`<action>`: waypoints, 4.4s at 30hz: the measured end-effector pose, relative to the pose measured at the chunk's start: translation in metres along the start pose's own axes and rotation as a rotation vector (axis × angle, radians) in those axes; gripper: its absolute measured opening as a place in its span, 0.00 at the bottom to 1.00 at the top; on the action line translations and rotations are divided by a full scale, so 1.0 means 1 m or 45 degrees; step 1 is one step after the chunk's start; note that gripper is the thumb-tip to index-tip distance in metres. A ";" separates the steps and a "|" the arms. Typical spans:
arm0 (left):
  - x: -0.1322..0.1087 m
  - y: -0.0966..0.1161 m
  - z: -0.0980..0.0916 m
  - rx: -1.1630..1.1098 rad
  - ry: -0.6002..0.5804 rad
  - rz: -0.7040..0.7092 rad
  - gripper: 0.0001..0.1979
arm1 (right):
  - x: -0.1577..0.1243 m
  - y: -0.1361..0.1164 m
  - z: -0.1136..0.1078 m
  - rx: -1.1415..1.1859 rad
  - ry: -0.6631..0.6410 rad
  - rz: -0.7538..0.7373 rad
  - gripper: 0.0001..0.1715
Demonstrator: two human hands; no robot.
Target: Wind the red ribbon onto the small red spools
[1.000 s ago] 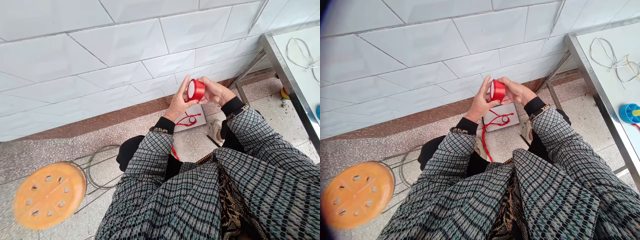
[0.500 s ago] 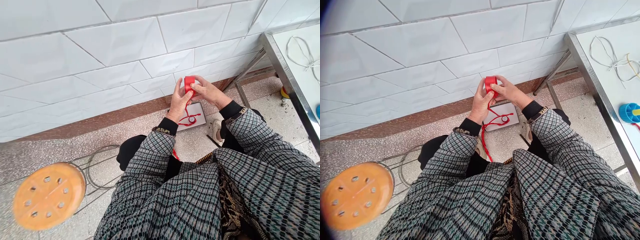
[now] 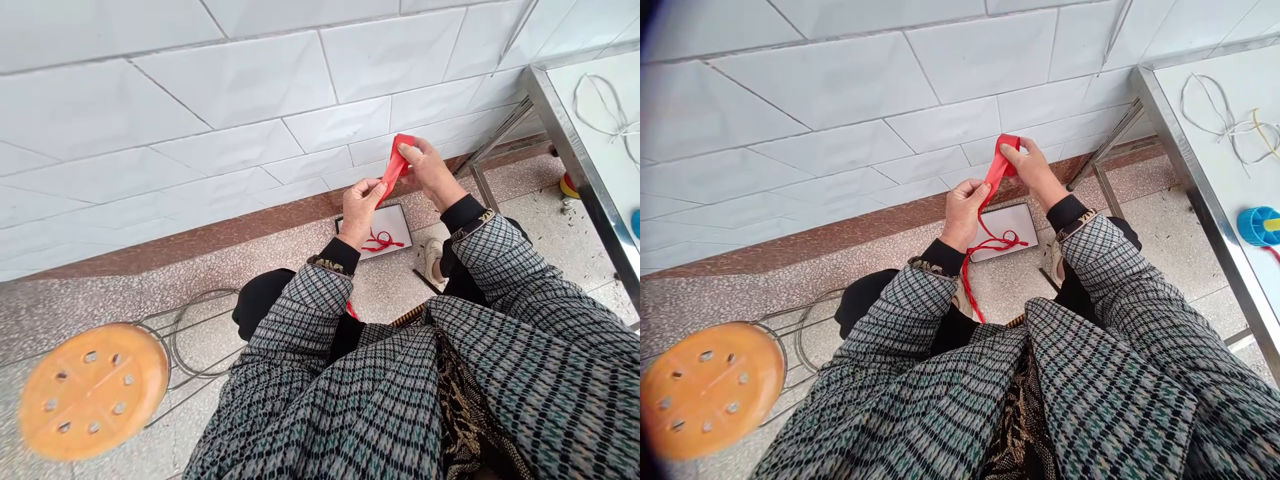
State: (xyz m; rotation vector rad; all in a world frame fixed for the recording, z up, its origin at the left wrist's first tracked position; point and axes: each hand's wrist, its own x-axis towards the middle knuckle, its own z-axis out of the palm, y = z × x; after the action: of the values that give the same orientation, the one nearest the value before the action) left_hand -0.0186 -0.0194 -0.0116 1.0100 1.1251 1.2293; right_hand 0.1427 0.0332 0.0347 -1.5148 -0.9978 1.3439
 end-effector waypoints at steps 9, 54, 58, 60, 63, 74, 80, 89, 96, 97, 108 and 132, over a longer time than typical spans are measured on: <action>-0.001 -0.005 0.003 -0.220 -0.187 -0.028 0.27 | 0.001 0.002 0.002 -0.001 -0.016 0.088 0.25; 0.015 0.004 -0.026 -0.166 -0.411 -0.189 0.47 | -0.030 -0.009 -0.010 0.042 -0.685 0.137 0.40; 0.014 0.002 -0.023 -0.211 -0.418 -0.203 0.44 | -0.030 -0.004 -0.008 -0.001 -0.681 -0.083 0.45; 0.012 0.002 -0.020 -0.226 -0.427 -0.209 0.42 | -0.028 0.001 -0.004 -0.017 -0.668 -0.095 0.45; 0.010 0.002 -0.015 -0.228 -0.421 -0.205 0.37 | -0.026 0.005 0.002 -0.021 -0.545 -0.088 0.42; -0.001 0.005 -0.001 -0.109 -0.207 -0.135 0.18 | -0.009 -0.004 -0.003 -0.059 -0.041 0.025 0.33; -0.006 0.012 -0.001 -0.108 -0.249 -0.125 0.08 | -0.007 -0.004 -0.002 -0.024 -0.020 0.054 0.29; -0.006 0.001 -0.003 0.014 -0.225 -0.057 0.10 | -0.002 0.004 -0.001 0.108 -0.202 0.240 0.32; 0.001 -0.010 -0.004 0.041 -0.128 -0.046 0.07 | -0.008 0.000 0.002 0.155 -0.337 0.406 0.31; 0.001 -0.011 -0.004 0.044 -0.092 -0.043 0.08 | -0.008 0.000 0.002 0.151 -0.352 0.418 0.32; 0.009 0.010 -0.022 0.224 -0.222 0.022 0.40 | -0.011 -0.001 -0.003 0.149 -0.513 0.614 0.32; 0.014 -0.003 -0.026 -0.090 -0.428 -0.186 0.32 | -0.034 -0.009 0.003 0.206 -0.505 0.471 0.35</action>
State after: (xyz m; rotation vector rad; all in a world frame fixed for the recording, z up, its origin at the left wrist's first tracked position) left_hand -0.0438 -0.0057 -0.0205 1.0178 0.8705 0.9349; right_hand 0.1359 0.0043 0.0533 -1.3815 -0.8400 1.9955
